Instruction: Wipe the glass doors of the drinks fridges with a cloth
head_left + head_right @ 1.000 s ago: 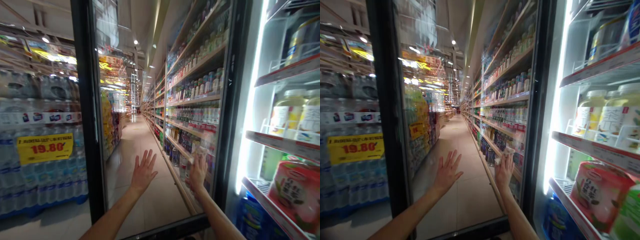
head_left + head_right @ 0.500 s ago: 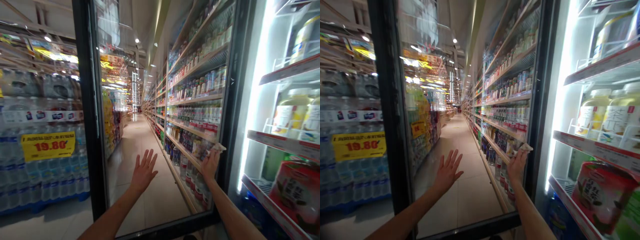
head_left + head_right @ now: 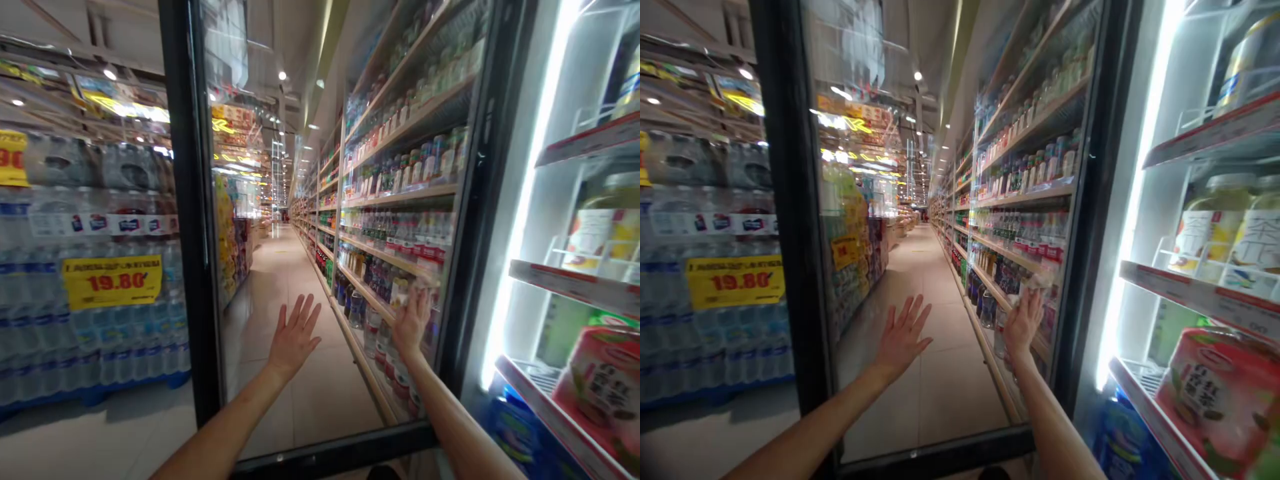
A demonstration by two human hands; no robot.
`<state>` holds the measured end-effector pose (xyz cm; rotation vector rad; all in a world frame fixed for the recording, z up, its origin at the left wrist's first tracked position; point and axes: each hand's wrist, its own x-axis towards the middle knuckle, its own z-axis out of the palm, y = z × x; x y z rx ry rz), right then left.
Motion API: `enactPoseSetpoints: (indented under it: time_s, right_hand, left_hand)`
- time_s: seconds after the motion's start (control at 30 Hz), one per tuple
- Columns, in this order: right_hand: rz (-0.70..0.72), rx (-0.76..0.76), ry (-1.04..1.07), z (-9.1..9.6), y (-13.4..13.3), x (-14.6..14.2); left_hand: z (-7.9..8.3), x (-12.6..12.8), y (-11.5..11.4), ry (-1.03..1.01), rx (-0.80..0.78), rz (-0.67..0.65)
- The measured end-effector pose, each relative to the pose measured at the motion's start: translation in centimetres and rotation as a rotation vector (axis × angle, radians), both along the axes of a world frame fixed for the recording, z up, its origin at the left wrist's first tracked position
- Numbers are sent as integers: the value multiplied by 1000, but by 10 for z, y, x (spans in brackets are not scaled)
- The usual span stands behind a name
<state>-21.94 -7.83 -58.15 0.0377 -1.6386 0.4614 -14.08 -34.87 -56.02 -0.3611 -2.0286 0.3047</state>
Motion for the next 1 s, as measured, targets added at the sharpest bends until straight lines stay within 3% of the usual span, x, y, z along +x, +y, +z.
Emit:
enactPoseSetpoints:
  time_s: [0.1, 0.17, 0.2, 0.3, 0.37, 0.43, 0.53, 0.6, 0.67, 0.77, 0.8, 0.87, 1.0]
  right_hand:
    - [129, 364, -39, -16, -39, 16]
    - [180, 548, -51, -21, -49, 21]
    - [166, 544, -50, -19, -48, 21]
    - [35, 204, -17, -1, -33, 12]
    - [-1, 56, 13, 12, -31, 8]
    - [37, 124, 21, 15, -43, 11]
    - [177, 504, -3, 5, -65, 22]
    - [227, 667, -13, 2, -64, 24]
    - [170, 561, -17, 9, -47, 18]
    - [23, 145, 10, 34, -21, 5]
    - [3, 75, 27, 41, -19, 3]
    - [17, 121, 56, 46, -28, 5]
    - [164, 566, 43, 36, -58, 17]
  left_hand:
    - [1, 1, 0, -4, 8, 7]
    - [1, 2, -1, -1, -2, 7]
    - [1, 2, -2, 2, -11, 3]
    - [0, 1, -4, 7, -27, -6]
    - [-1, 0, -5, 10, -25, -13]
    - [-1, 0, -5, 6, -20, -17]
    - [-1, 1, -5, -3, -12, -12]
    - [-1, 1, -6, -6, -23, -8]
    - [-1, 1, -7, 0, -38, -12]
    - [-1, 1, -7, 14, -43, -17]
    - [-1, 1, -7, 17, -39, -16]
    - [-1, 1, -6, 15, -34, -15]
    - [1, 2, -8, 26, -39, -23]
